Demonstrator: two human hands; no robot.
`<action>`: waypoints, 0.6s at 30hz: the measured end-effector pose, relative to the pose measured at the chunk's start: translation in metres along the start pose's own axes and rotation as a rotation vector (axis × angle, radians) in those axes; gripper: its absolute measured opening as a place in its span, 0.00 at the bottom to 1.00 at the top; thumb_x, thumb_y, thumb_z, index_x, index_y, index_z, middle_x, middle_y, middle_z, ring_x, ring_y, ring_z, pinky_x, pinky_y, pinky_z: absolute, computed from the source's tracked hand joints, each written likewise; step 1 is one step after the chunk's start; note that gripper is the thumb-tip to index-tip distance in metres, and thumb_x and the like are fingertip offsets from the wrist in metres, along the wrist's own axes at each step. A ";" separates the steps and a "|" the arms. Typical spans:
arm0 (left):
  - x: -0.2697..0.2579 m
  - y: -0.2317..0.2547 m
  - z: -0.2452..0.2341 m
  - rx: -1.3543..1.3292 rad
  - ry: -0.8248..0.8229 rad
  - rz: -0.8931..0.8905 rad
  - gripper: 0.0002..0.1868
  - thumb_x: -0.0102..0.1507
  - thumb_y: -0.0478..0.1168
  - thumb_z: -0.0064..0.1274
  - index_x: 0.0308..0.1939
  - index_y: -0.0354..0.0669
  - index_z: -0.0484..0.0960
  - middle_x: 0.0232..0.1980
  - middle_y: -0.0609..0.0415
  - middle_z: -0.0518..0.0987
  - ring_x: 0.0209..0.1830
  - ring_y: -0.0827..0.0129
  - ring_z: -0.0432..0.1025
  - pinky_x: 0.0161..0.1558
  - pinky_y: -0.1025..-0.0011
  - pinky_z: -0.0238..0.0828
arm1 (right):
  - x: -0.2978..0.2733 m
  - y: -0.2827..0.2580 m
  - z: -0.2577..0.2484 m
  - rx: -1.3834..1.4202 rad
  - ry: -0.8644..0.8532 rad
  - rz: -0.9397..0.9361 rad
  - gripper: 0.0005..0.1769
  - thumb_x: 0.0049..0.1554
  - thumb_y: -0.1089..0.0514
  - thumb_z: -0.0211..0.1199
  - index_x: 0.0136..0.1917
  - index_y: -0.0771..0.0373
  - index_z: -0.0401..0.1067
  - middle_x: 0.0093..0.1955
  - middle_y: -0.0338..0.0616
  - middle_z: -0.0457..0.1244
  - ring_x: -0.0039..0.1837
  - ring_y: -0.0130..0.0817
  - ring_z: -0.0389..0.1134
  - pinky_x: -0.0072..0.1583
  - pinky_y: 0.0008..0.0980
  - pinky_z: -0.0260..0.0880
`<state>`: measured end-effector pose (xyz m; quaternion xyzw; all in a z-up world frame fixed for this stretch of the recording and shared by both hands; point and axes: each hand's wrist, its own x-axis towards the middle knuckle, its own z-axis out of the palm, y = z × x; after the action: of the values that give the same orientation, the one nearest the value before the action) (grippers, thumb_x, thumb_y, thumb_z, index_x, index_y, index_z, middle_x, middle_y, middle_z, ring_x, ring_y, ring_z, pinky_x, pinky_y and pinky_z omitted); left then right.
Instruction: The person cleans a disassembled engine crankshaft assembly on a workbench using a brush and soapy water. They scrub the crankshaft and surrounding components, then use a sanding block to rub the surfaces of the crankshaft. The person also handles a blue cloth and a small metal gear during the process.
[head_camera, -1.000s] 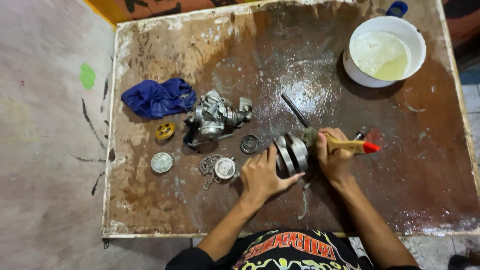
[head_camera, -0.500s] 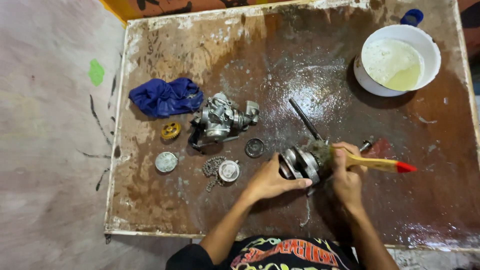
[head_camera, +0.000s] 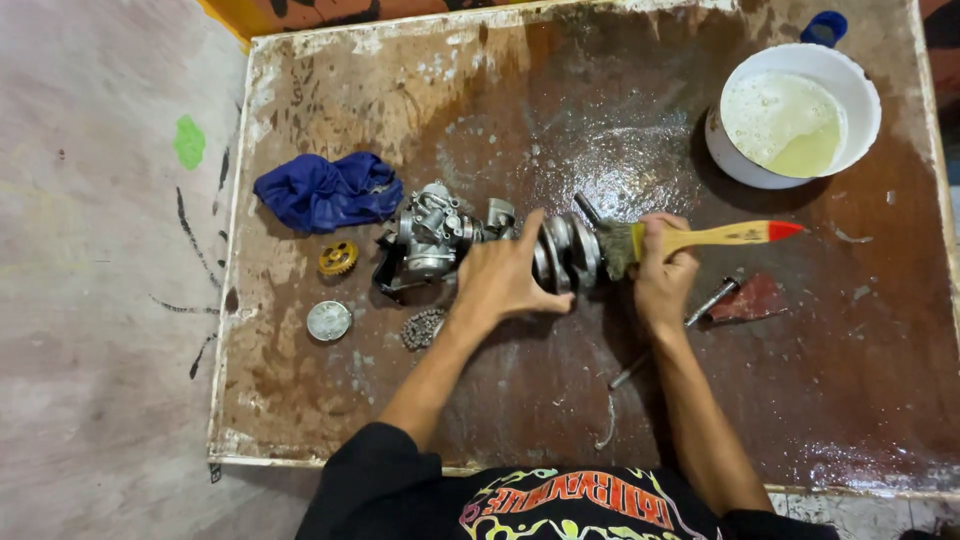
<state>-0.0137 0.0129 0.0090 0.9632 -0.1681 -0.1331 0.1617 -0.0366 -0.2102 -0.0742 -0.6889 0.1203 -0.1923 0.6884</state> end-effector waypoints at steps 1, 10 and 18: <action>0.004 -0.005 0.004 -0.002 -0.001 0.002 0.66 0.40 0.75 0.67 0.71 0.41 0.60 0.23 0.50 0.79 0.20 0.57 0.77 0.25 0.62 0.77 | 0.006 -0.001 -0.001 -0.003 0.001 0.000 0.15 0.71 0.51 0.55 0.52 0.65 0.72 0.39 0.35 0.62 0.36 0.21 0.58 0.34 0.23 0.58; 0.007 -0.017 0.018 0.051 0.103 0.018 0.72 0.37 0.78 0.68 0.72 0.38 0.57 0.18 0.53 0.75 0.16 0.57 0.73 0.21 0.61 0.72 | 0.031 -0.022 -0.007 -0.697 -0.014 -0.555 0.09 0.70 0.62 0.62 0.52 0.71 0.77 0.46 0.56 0.70 0.42 0.40 0.70 0.43 0.36 0.72; 0.005 -0.019 0.018 0.020 0.144 0.047 0.71 0.37 0.76 0.69 0.73 0.42 0.56 0.20 0.50 0.77 0.17 0.54 0.75 0.24 0.60 0.74 | 0.032 -0.026 -0.005 -0.740 -0.198 -0.417 0.17 0.73 0.59 0.58 0.44 0.68 0.78 0.42 0.51 0.71 0.38 0.36 0.71 0.35 0.30 0.70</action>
<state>-0.0098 0.0233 -0.0151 0.9677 -0.1799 -0.0578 0.1668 -0.0127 -0.2282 -0.0448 -0.9140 -0.0272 -0.2041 0.3497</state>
